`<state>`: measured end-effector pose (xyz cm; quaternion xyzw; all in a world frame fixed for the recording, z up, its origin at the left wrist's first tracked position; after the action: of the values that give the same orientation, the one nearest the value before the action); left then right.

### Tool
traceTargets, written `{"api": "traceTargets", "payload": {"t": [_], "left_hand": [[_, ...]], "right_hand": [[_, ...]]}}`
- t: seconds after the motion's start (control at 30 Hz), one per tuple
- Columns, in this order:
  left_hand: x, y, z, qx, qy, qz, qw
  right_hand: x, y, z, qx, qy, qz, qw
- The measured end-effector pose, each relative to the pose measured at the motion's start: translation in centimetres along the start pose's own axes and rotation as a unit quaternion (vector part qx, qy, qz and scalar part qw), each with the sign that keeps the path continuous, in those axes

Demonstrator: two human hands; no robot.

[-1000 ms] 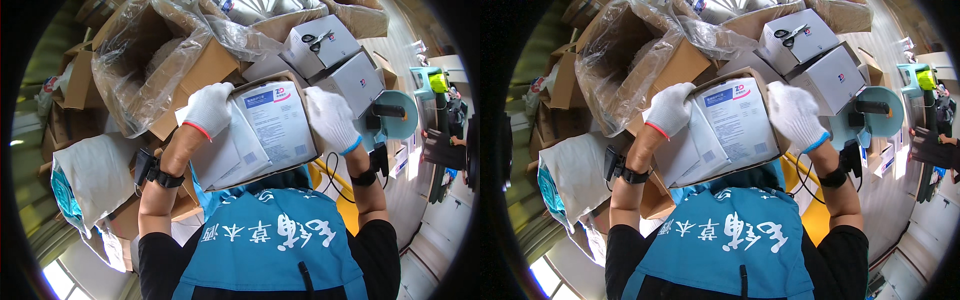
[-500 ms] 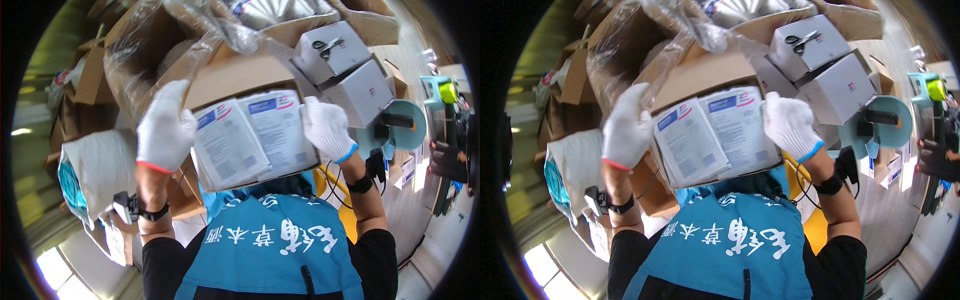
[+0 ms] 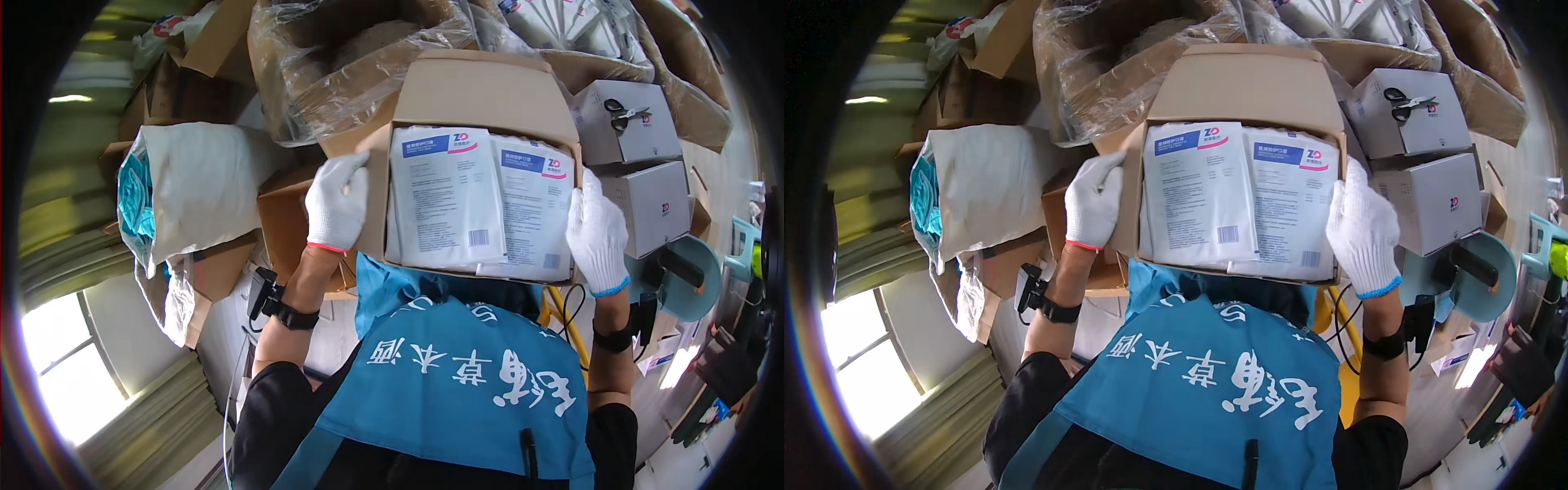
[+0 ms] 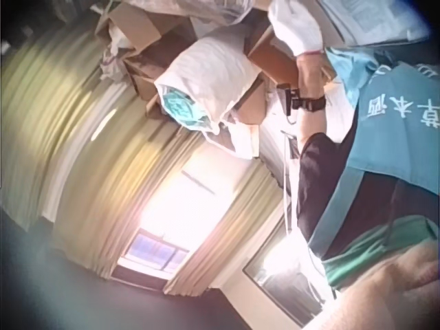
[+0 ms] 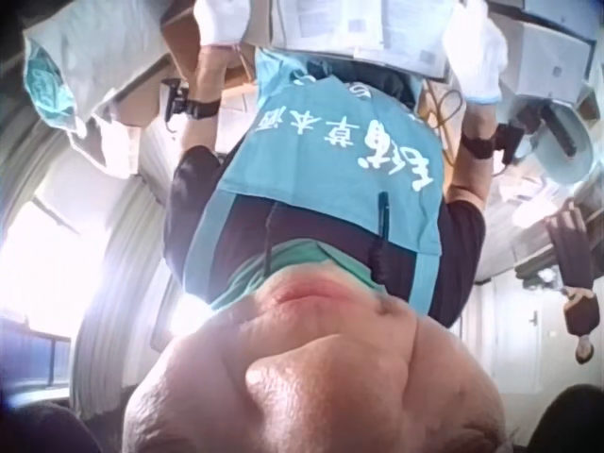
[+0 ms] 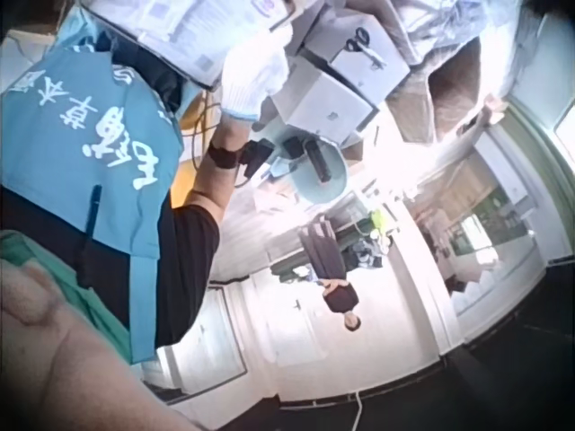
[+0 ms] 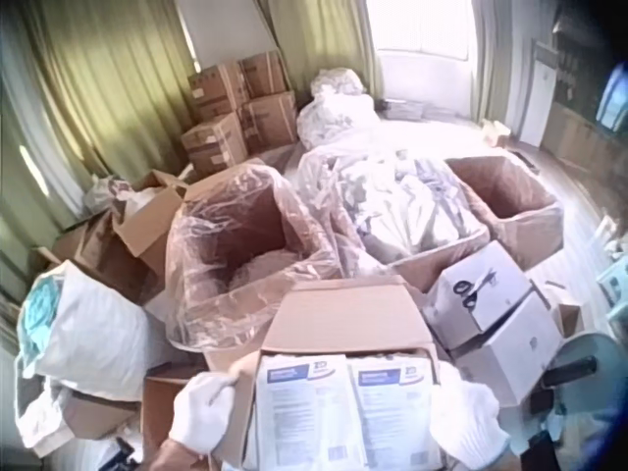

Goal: Sorting and packing various medical hygiene products like masks and nasal tubes into cardboard boxes.

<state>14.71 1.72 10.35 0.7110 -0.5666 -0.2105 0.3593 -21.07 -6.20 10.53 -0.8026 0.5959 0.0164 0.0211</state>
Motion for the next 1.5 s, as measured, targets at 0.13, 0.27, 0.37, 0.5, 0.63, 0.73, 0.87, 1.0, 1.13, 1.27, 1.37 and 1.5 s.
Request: {"api": "traceTargets", "payload": {"t": [0.13, 0.27, 0.37, 0.5, 0.63, 0.73, 0.87, 1.0, 1.13, 1.27, 1.37, 1.5], "left_hand": [[1.2, 3.4, 2.5, -0.024, -0.054, -0.041, 0.997], [2.3, 2.8, 3.9, 0.044, -0.140, -0.016, 0.989], [1.5, 4.0, 4.3, 0.041, -0.147, 0.005, 0.988], [1.4, 3.7, 4.6, -0.025, -0.107, 0.015, 0.994], [5.1, 4.0, 4.1, -0.038, -0.250, -0.015, 0.967], [7.0, 2.6, 5.3, -0.093, -0.313, 0.012, 0.945], [7.1, 2.7, 6.2, -0.074, -0.319, -0.029, 0.945], [6.1, 6.0, 6.1, -0.024, -0.258, 0.070, 0.963], [5.9, 9.3, 6.9, 0.002, -0.260, 0.079, 0.962], [8.2, 12.2, 9.1, 0.000, -0.298, 0.175, 0.938], [11.5, 14.9, 12.7, 0.022, -0.335, 0.248, 0.909], [17.4, 16.3, 19.9, 0.086, -0.340, 0.374, 0.859]], "right_hand": [[-0.3, -1.3, -1.5, -0.011, 0.014, 0.032, 0.999], [0.9, -0.4, -2.7, 0.016, -0.037, 0.090, 0.995], [3.9, 0.5, -3.3, 0.033, -0.063, 0.034, 0.997], [7.1, 1.0, -0.8, 0.032, -0.022, -0.050, 0.998], [6.0, 0.6, -0.5, 0.034, -0.047, -0.039, 0.998], [4.6, 0.7, -0.7, 0.064, -0.019, -0.024, 0.998], [3.5, 1.6, -0.5, 0.107, -0.028, 0.012, 0.994], [0.0, 2.8, -2.1, 0.113, -0.027, 0.045, 0.992], [-2.0, 4.6, -1.7, 0.097, -0.076, 0.107, 0.987], [-3.2, 6.6, -1.5, 0.150, -0.050, 0.188, 0.969], [-4.2, 9.5, -0.9, 0.212, -0.002, 0.263, 0.941], [-3.3, 12.9, 1.5, 0.168, 0.023, 0.290, 0.942]]}}
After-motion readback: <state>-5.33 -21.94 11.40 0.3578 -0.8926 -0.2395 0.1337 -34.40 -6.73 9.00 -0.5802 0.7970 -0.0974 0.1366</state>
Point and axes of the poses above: each hand's wrist, its own x-axis towards the middle knuckle, its own z-axis out of the palm, y = z × x, the point moved 4 cm from there along x, towards the middle knuckle, and after that the axes turned 10 degrees about -x, right-handed, at the moved point
